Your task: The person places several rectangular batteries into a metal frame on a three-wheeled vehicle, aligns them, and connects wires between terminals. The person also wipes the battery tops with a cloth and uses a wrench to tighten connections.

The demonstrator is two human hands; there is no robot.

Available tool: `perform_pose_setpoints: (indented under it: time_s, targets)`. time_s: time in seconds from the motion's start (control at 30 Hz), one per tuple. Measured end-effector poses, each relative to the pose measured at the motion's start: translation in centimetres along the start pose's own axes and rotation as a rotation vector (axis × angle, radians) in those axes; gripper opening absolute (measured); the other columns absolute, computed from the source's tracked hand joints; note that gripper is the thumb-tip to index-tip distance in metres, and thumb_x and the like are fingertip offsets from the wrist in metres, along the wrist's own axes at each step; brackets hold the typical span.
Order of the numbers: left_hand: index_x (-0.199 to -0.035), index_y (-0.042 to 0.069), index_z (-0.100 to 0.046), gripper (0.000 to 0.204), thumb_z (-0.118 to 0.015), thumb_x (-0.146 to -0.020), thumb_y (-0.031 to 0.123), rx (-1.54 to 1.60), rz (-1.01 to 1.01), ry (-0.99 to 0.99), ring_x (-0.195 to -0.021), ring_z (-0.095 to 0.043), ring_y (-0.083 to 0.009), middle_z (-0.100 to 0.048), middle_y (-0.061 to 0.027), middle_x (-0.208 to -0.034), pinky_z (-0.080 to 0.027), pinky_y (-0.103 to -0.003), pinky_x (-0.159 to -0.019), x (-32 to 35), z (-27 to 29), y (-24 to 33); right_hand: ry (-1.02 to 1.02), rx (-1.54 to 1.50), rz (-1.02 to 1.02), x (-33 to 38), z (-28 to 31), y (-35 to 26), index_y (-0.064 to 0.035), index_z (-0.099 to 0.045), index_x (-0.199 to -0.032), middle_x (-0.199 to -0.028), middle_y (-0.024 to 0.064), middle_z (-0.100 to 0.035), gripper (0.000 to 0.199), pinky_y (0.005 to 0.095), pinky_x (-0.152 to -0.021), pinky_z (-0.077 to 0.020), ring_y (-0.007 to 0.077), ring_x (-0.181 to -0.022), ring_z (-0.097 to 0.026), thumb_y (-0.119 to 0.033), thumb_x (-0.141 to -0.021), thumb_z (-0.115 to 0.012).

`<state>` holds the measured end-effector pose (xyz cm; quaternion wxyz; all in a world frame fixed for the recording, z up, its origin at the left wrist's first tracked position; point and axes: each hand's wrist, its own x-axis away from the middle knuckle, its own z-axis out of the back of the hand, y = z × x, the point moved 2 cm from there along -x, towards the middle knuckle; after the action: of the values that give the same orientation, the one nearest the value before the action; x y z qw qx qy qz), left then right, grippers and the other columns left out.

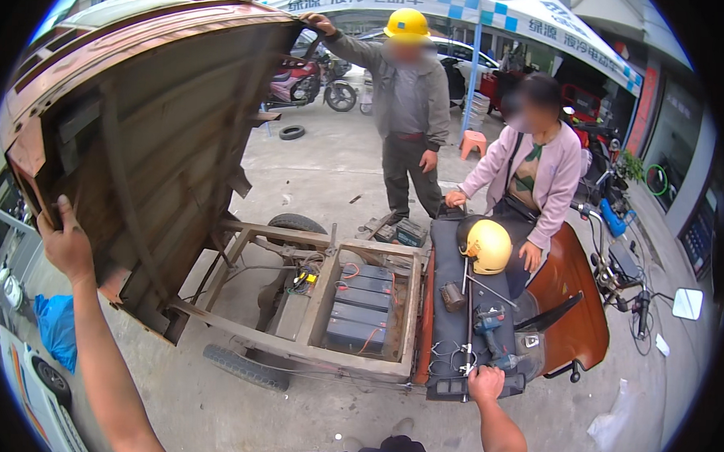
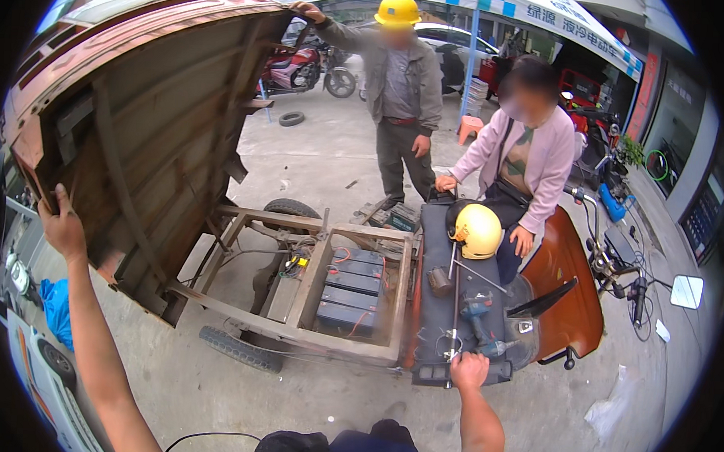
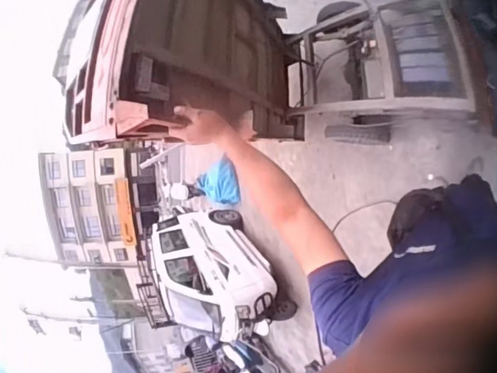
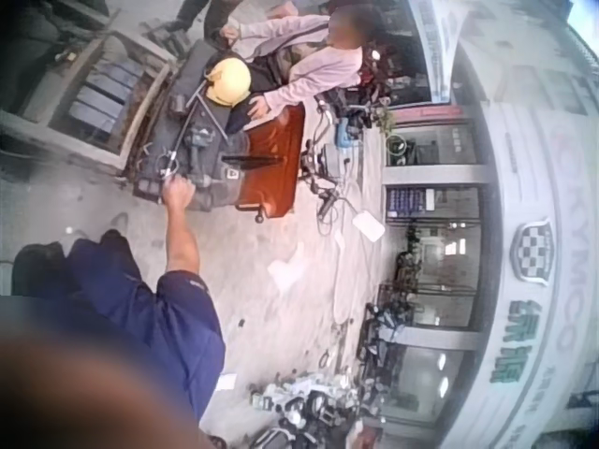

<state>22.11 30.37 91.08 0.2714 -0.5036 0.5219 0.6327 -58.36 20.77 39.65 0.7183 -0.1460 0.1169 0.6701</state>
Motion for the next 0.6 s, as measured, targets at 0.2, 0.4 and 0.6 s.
perform_pose_setpoints:
  time_s: [0.2,0.4,0.6]
  targets:
    - [-0.111,0.004,-0.071,0.053,-0.065,-0.104,0.057,0.010,0.013,-0.037,-0.086,-0.072,-0.0339,-0.077,-0.0127,-0.096,-0.054,-0.044,-0.079,-0.4,0.0,-0.6,0.040,-0.034,0.013,0.0,0.5,-0.2,-0.0079,-0.069,-0.070,-0.080,0.0143,-0.074,0.029,0.0482,-0.083,-0.0477,0.0340,-0.085,-0.068,-0.030,-0.089,-0.067]
    - [-0.113,0.002,-0.071,0.051,-0.068,-0.104,0.052,0.040,-0.021,-0.047,-0.087,-0.071,-0.0315,-0.076,-0.0128,-0.097,-0.053,-0.042,-0.081,-0.6,0.1,-0.9,-0.031,-0.020,-0.027,0.0,0.7,-0.3,-0.0076,-0.072,-0.073,-0.081,0.0147,-0.075,0.031,0.0478,-0.086,-0.0476,0.0335,-0.087,-0.068,-0.032,-0.091,-0.065]
    - [-0.114,0.002,-0.071,0.047,-0.070,-0.104,0.048,0.047,0.034,-0.077,-0.089,-0.070,-0.0290,-0.076,-0.0110,-0.099,-0.053,-0.039,-0.082,-1.3,-0.2,-2.2,-0.003,-0.020,-0.022,-0.1,0.8,-0.5,-0.0076,-0.070,-0.071,-0.080,0.0143,-0.074,0.030,0.0473,-0.085,-0.0477,0.0339,-0.086,-0.068,-0.030,-0.090,-0.066]
